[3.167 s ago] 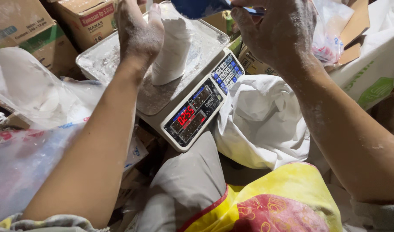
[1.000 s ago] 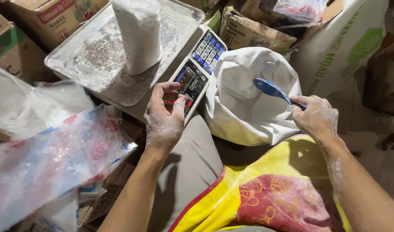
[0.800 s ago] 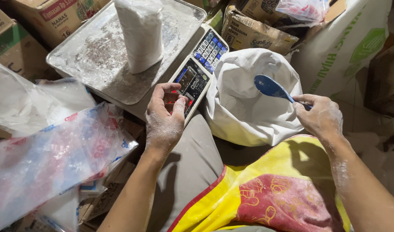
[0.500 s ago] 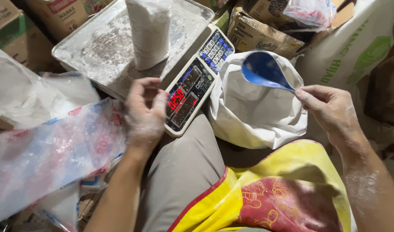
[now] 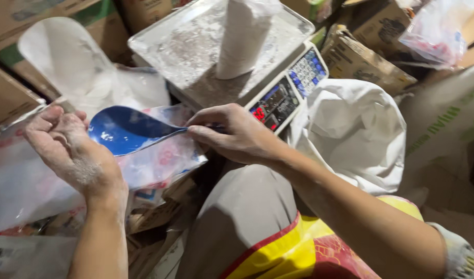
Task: The person scoops white powder from a large sack into small plastic bags using a blue scoop, places each bag on a digital scale to measure the weight, ties the bag, and sets it aside. The person also wipes residual powder from the scale tray into the sack.
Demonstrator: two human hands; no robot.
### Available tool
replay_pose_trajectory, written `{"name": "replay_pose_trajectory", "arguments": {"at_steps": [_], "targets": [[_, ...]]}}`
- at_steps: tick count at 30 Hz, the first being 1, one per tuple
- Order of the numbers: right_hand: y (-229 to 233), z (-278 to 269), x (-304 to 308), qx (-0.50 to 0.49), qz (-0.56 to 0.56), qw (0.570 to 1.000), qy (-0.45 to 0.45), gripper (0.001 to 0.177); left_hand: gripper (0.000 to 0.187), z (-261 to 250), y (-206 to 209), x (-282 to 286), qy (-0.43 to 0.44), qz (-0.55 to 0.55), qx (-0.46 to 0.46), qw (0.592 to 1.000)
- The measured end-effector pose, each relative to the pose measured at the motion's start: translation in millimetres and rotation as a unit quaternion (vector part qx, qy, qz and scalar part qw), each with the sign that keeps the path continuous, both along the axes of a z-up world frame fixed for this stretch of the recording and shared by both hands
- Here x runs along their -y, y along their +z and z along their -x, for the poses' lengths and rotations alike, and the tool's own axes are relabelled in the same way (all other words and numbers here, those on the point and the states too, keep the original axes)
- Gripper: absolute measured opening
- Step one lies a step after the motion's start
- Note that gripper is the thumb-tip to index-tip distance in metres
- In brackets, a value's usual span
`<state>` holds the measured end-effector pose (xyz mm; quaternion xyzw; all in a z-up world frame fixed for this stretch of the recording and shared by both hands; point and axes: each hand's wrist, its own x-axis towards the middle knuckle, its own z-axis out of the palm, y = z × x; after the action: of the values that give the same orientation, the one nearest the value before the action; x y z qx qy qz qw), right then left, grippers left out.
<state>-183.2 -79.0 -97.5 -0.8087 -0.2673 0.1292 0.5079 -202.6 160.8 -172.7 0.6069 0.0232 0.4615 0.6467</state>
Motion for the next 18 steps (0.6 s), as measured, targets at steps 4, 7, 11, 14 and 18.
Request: {"name": "replay_pose_trajectory", "arguments": {"at_steps": [4,7,11,14,18], "targets": [[-14.4,-22.5,-40.6,0.099,0.064,0.992,0.036,0.031,0.02,18.5,-17.9,-22.3,0.098,-0.067,-0.105,0.987],[-24.6,-37.2,-55.5,0.09,0.073,0.991,0.062,0.03,0.023,28.4,-28.4,-31.9,0.107,-0.111,-0.125,0.98],[-36.3,-50.3,-65.1,0.116,0.129,0.983,0.053,0.026,0.018,25.3,-35.1,-37.5,0.101,-0.062,-0.199,0.973],[-45.4,-48.0,-71.1,0.142,0.157,0.977,0.002,0.022,0.017,22.4,-34.8,-38.0,0.077,-0.046,-0.258,0.962],[-50.0,-43.2,-72.7,0.194,0.176,0.965,-0.007,0.018,0.016,22.2,-29.4,-29.7,0.051,-0.041,-0.307,0.949]]}}
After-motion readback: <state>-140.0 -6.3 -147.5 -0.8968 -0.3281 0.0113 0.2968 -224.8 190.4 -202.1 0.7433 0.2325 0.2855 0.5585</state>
